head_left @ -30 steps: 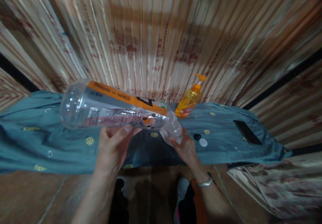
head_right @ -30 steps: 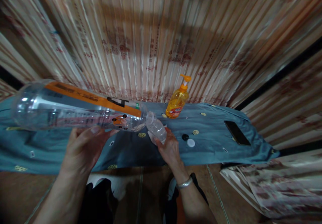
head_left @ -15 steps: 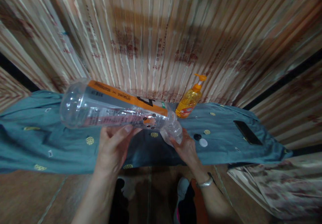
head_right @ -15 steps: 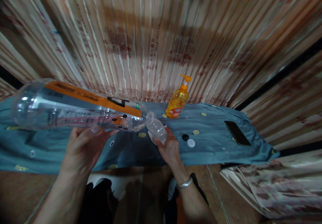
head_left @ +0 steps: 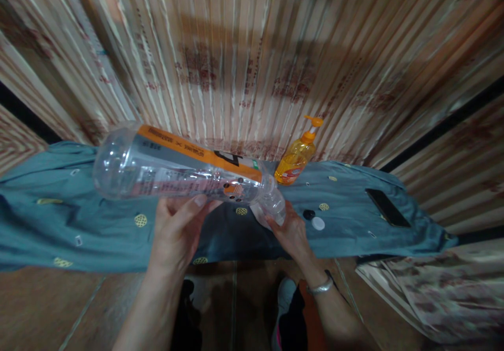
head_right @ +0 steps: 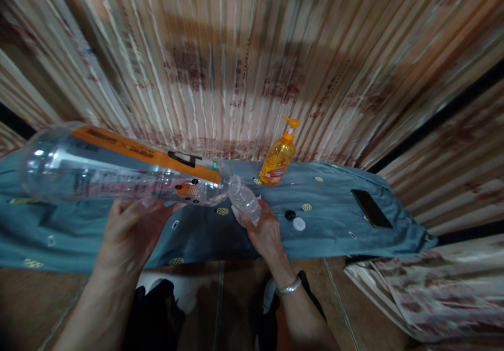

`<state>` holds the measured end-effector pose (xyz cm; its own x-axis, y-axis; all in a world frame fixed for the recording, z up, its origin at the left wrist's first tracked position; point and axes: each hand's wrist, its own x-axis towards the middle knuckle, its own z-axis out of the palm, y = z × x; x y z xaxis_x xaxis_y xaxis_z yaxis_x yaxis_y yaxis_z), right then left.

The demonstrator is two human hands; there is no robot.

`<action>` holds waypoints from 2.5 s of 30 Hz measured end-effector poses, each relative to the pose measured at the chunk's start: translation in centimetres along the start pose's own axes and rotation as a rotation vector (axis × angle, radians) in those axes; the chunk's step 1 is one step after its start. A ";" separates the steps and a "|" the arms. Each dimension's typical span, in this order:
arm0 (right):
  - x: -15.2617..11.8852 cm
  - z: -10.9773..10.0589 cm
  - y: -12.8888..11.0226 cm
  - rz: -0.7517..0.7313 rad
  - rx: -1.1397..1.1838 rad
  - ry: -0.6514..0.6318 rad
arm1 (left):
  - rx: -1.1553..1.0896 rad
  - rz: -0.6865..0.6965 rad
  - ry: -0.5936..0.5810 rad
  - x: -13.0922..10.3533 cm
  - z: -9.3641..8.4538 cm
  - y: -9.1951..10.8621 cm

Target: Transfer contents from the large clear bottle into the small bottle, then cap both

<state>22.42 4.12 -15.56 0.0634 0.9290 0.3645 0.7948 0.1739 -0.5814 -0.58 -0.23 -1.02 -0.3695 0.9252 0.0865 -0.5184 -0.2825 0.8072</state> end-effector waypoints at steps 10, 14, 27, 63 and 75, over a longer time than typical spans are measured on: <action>0.0 -0.1 -0.2 0.008 0.016 -0.005 | 0.032 0.005 -0.019 0.1 -0.5 -0.2; 0.0 -0.1 -0.1 0.006 0.008 0.009 | 0.023 -0.022 0.003 0.1 -0.4 0.0; 0.0 -0.1 -0.1 0.008 0.015 0.000 | 0.048 0.004 -0.044 -0.2 -0.4 -0.1; 0.0 0.0 0.0 0.000 0.024 0.004 | 0.133 -0.005 0.007 -0.2 0.6 -0.3; -0.1 0.3 0.3 -0.003 0.009 0.020 | 0.152 -0.021 0.019 -0.3 0.6 -0.3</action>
<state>22.47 4.18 -16.02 0.0731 0.9218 0.3806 0.7893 0.1799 -0.5871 0.11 -0.23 -0.98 -0.3752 0.9251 0.0591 -0.4038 -0.2205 0.8879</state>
